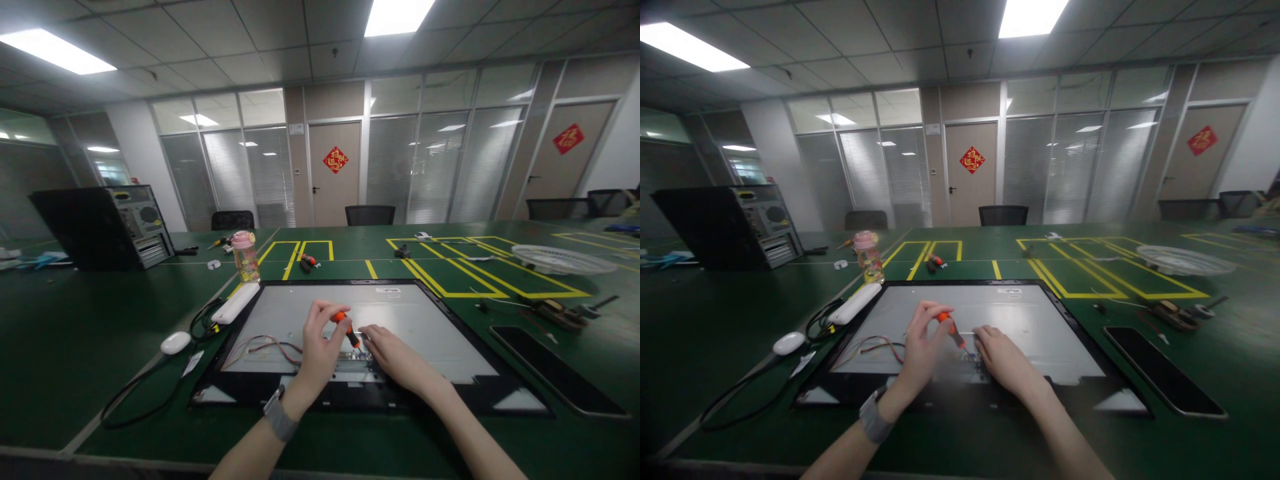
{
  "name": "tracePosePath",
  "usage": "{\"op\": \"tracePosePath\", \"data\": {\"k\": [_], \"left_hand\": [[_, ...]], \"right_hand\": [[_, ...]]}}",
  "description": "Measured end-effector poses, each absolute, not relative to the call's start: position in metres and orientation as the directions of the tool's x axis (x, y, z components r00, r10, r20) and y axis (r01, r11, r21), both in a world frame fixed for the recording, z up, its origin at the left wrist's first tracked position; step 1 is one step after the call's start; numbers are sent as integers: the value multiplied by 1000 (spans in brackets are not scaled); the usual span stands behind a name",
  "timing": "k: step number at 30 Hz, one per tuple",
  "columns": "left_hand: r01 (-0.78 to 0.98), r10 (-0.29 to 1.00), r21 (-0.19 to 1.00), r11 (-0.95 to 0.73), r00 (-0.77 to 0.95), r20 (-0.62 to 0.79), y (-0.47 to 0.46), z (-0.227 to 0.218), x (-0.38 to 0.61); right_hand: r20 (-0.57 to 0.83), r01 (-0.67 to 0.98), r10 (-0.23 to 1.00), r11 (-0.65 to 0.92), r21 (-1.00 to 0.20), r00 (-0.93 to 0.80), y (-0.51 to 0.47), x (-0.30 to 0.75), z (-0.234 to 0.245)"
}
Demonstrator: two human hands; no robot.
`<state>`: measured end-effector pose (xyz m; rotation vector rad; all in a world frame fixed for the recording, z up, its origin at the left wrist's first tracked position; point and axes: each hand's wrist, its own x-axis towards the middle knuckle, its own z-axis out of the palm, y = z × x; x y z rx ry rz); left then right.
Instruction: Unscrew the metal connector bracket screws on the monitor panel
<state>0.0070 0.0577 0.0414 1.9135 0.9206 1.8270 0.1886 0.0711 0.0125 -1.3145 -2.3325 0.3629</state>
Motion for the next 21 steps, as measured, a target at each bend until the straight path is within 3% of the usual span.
{"op": "tracePosePath", "data": {"k": [8, 17, 21], "left_hand": [[92, 698, 693, -715, 49, 715, 54, 43, 9], [233, 656, 642, -730, -24, 755, 60, 37, 7], [199, 680, 667, -718, -6, 733, 57, 38, 6]], "right_hand": [[242, 742, 854, 520, -424, -461, 72, 188, 12], [242, 747, 857, 515, -419, -455, 70, 188, 14], [240, 748, 859, 512, -422, -452, 71, 189, 13]]}}
